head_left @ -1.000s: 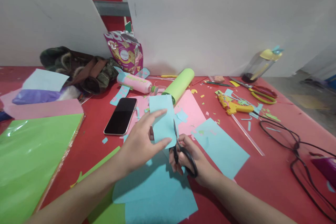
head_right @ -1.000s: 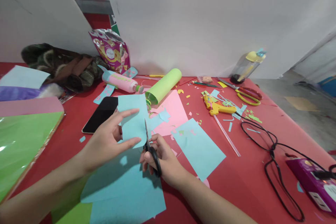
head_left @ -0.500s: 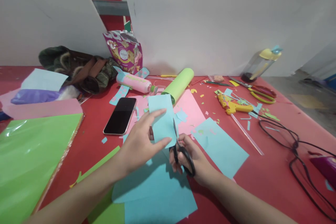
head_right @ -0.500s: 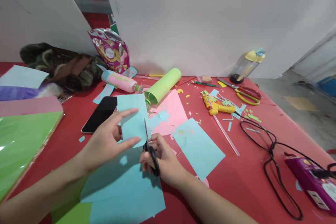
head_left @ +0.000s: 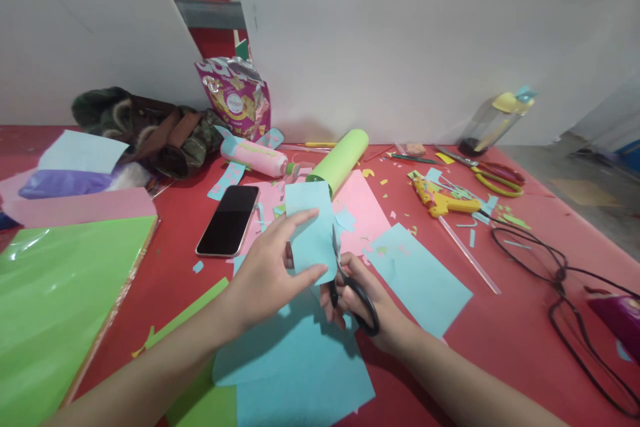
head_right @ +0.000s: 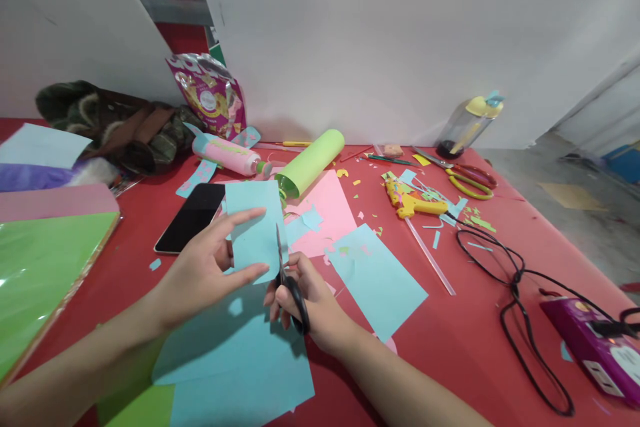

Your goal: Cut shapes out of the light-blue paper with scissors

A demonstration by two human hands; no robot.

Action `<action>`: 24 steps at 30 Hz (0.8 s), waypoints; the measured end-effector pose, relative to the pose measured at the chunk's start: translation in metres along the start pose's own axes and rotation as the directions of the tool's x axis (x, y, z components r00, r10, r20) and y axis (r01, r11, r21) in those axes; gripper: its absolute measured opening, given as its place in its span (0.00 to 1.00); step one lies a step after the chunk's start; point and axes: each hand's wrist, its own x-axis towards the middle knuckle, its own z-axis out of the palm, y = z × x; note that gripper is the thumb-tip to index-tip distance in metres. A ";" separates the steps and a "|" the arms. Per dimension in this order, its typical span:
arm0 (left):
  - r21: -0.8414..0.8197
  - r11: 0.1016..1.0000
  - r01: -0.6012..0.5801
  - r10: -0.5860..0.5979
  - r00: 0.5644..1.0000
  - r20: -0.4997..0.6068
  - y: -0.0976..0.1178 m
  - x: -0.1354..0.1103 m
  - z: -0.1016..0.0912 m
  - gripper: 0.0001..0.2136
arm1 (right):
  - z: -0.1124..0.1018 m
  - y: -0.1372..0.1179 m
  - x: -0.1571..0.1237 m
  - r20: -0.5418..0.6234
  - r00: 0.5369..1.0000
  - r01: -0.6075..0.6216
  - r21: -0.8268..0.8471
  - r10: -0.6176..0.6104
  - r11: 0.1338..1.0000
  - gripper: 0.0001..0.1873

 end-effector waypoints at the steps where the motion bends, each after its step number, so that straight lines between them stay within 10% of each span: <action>1: 0.001 1.000 0.001 -0.001 1.000 -0.002 0.000 0.000 0.000 0.27 | 0.000 0.000 0.000 0.000 1.000 -0.001 -0.004 0.001 1.000 0.22; 24: 0.029 1.000 0.010 -0.010 1.000 0.002 -0.001 0.002 -0.001 0.27 | 0.003 -0.003 -0.001 -0.026 1.000 0.000 -0.038 -0.001 0.999 0.22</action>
